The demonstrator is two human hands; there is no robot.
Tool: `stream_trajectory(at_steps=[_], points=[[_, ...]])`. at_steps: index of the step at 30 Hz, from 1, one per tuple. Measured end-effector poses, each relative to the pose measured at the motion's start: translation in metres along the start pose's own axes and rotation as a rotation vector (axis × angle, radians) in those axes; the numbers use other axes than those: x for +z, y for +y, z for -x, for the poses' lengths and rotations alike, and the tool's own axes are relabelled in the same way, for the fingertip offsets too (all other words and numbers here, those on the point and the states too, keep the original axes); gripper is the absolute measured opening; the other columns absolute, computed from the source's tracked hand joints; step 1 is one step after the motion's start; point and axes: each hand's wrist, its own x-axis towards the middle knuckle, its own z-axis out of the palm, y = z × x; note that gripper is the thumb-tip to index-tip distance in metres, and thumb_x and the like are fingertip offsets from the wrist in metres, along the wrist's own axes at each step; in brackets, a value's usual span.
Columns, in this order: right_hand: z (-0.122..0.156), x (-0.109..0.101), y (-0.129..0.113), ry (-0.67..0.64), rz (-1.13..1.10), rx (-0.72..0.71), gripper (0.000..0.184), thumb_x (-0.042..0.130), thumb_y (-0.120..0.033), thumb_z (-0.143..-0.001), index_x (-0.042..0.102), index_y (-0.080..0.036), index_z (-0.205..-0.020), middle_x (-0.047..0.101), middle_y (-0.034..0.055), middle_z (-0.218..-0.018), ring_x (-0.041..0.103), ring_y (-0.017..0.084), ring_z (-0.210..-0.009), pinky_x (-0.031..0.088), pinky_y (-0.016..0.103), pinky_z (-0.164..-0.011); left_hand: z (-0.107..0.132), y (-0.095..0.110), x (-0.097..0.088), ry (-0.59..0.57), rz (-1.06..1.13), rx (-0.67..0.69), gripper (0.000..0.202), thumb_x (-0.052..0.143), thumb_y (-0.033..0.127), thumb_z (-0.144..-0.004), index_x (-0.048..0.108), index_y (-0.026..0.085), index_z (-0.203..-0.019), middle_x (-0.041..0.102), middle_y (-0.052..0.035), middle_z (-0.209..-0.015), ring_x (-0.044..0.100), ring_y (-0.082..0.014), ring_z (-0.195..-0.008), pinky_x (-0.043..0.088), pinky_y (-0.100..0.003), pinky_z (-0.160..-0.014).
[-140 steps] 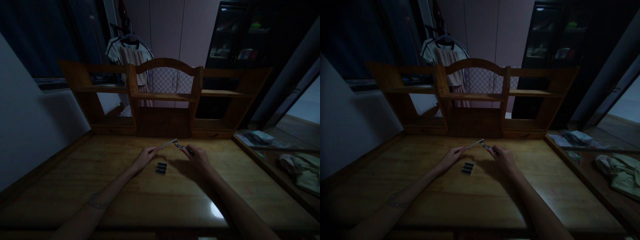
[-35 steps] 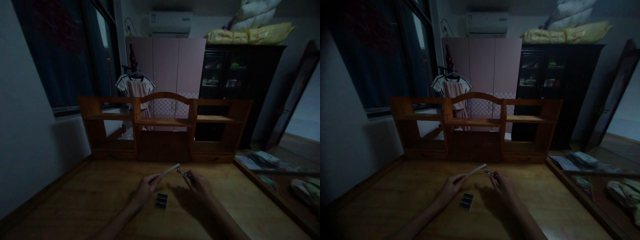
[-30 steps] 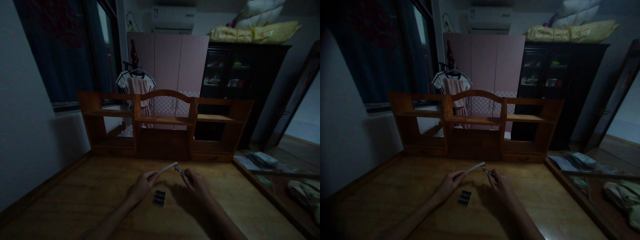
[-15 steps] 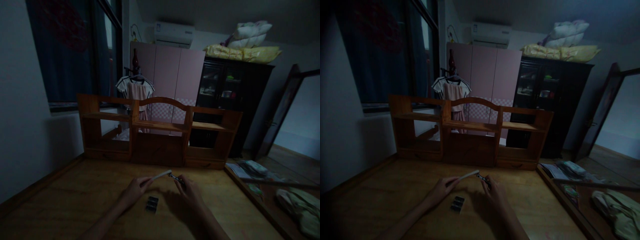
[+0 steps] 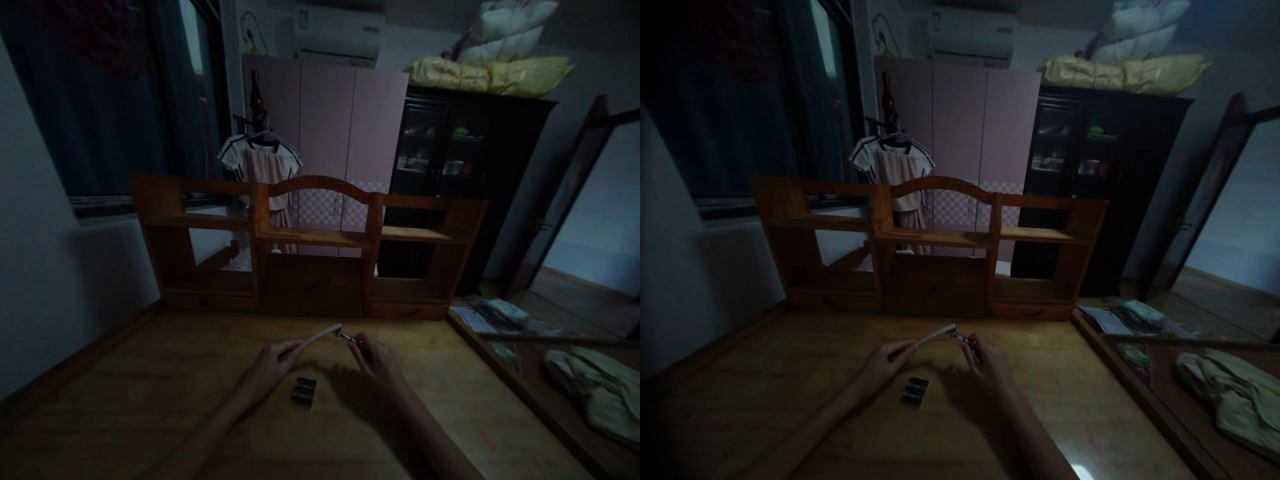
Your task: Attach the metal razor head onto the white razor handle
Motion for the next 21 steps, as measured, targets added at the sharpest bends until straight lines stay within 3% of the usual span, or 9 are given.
stream_trajectory(at_steps=[21], points=[[0.0000,-0.0007,0.0040,-0.013,0.027,-0.001,0.031,0.041,-0.046,-0.094,0.059,-0.021,-0.094,0.068,0.0043,-0.078,0.062,0.017,-0.068,0.038,0.024,-0.060,-0.0012,-0.0034,0.0043,0.012,-0.026,0.023,0.037,0.050,0.043,-0.089,0.069,0.017,-0.107,0.069,-0.0047,-0.106,0.063,-0.0210,-0.098,0.047,-0.029,-0.089]])
